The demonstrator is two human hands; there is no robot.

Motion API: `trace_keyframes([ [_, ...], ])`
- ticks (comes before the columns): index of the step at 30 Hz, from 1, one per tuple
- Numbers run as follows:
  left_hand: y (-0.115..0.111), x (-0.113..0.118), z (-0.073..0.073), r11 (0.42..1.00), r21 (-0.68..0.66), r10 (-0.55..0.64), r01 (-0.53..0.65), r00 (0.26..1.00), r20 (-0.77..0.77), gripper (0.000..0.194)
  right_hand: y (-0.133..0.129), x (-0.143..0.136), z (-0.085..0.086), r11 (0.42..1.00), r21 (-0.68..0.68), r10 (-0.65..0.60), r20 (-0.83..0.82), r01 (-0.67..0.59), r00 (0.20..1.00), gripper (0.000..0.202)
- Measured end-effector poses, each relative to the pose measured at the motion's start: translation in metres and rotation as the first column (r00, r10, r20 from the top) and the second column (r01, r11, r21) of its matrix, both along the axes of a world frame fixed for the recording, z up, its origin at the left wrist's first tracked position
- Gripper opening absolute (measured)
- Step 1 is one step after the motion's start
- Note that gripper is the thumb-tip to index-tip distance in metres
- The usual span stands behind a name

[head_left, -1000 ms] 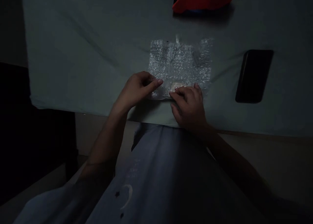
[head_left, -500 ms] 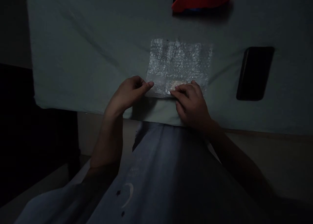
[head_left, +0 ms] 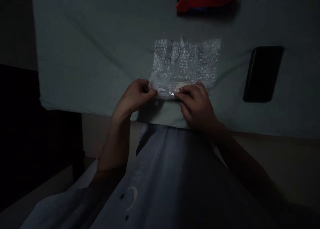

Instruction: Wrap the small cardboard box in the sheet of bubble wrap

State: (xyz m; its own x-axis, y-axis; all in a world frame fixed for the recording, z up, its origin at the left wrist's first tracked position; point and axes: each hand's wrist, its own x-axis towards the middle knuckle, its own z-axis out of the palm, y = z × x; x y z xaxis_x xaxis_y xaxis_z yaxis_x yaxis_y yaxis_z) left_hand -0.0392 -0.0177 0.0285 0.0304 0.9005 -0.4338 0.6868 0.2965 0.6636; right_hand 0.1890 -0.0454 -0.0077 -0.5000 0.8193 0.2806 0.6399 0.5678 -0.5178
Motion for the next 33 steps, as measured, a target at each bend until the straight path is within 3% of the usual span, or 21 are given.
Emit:
trace_keyframes([
  [3,-0.001,-0.003,0.006,1.0,-0.007,-0.004,0.003,0.991,-0.132,0.025,-0.001,0.001,-0.001,1.0,-0.001,0.006,-0.007,-0.006,1.0,0.041],
  [5,-0.003,-0.004,0.006,0.999,-0.042,0.003,-0.008,0.991,-0.134,0.028,-0.001,0.001,-0.001,1.0,-0.017,0.001,-0.013,-0.001,1.0,0.044],
  [8,-0.007,-0.002,0.0,0.992,-0.074,0.102,-0.097,0.993,0.054,0.027,-0.002,0.0,-0.002,1.0,-0.023,-0.015,-0.011,0.014,1.0,0.045],
  [11,-0.008,0.002,-0.01,0.973,-0.049,0.232,-0.228,0.942,0.241,0.025,-0.001,0.0,-0.001,1.0,0.0,-0.008,-0.002,0.008,1.0,0.043],
  [14,-0.004,0.007,-0.018,0.958,-0.024,0.278,-0.285,0.911,0.303,0.026,0.0,0.001,0.001,1.0,0.003,0.002,0.007,-0.002,1.0,0.043],
  [19,0.0,0.013,-0.032,0.96,0.023,0.26,-0.279,0.918,0.3,0.025,-0.001,0.0,0.005,0.999,-0.04,0.007,0.029,-0.006,1.0,0.045],
  [24,-0.003,0.02,-0.04,0.945,0.158,0.246,-0.287,0.941,0.233,0.014,-0.008,-0.001,0.006,0.998,0.006,-0.058,0.096,0.058,0.994,0.053],
  [30,0.003,0.036,-0.027,0.935,0.263,0.153,-0.239,0.939,0.308,0.012,-0.011,0.002,0.007,0.999,0.004,-0.05,0.146,0.05,0.988,0.056],
  [33,0.007,0.051,-0.015,0.953,0.266,0.06,-0.143,0.952,0.299,0.014,-0.009,0.004,0.007,0.999,0.002,-0.041,0.149,0.041,0.988,0.051],
])
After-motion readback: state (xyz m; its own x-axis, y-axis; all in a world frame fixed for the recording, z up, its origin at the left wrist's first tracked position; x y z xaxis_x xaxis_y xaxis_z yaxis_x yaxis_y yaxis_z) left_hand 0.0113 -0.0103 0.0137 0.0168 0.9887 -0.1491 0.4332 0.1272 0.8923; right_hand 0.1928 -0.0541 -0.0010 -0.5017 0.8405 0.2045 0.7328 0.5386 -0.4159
